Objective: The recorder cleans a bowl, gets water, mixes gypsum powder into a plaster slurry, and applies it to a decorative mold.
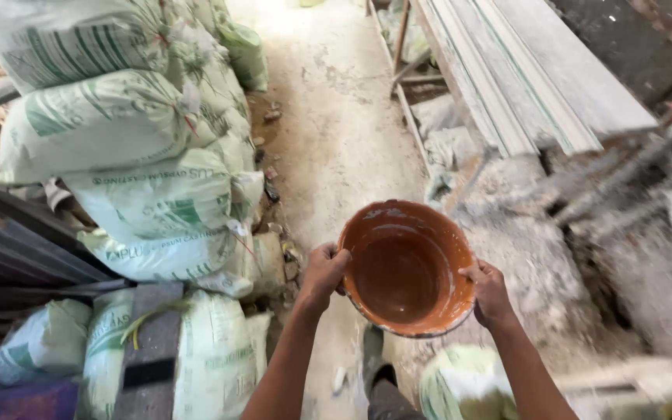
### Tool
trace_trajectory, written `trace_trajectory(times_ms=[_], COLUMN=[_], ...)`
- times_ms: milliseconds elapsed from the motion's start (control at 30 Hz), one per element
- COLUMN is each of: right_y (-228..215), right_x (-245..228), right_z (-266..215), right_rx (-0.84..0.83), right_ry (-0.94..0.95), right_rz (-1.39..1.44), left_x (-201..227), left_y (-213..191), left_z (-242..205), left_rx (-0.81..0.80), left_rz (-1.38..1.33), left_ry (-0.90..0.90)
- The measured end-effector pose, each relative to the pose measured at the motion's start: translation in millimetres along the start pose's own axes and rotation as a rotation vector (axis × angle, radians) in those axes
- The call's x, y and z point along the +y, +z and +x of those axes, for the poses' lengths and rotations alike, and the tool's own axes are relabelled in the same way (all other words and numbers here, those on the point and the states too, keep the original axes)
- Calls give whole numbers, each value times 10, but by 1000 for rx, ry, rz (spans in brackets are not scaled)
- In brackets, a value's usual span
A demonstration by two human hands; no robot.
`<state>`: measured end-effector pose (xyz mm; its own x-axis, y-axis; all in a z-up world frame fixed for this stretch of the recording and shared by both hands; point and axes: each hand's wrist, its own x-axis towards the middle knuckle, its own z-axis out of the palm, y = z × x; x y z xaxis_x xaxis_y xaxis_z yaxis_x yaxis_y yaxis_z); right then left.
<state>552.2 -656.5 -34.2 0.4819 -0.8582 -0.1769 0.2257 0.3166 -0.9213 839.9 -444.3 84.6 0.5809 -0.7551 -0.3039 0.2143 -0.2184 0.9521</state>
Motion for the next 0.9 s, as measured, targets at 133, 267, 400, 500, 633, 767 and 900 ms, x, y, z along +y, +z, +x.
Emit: trace_trajectory(times_ms=[133,267,400,500,633,767,900], right_y=[83,596,933,1110,1356,1644,2172], right_x=[-16,-529,-732,-755,-662,-635,-853], right_z=[1244,2100,3109,3971,5105,6018,7051], right_rx=[-50,-53,-101,-150,-137,-142,-144], right_ry=[10,103,116,89,119,158,103], right_rz=[-26,-108,-114,-108,-118,-122,-284], left_x=[198,516,875,1163,1391,1474,1960], left_y=[-19,-31,-123,-169,-318,-561,-801], left_z=[1020,1931,2731,3466,4547,5647,6765], left_rx=[18,41,36,73,94,70,-21], left_rz=[-10,-19,-103,-99,-160,-171,-213], left_ry=[25,-56,-6,9,-4,-38,20])
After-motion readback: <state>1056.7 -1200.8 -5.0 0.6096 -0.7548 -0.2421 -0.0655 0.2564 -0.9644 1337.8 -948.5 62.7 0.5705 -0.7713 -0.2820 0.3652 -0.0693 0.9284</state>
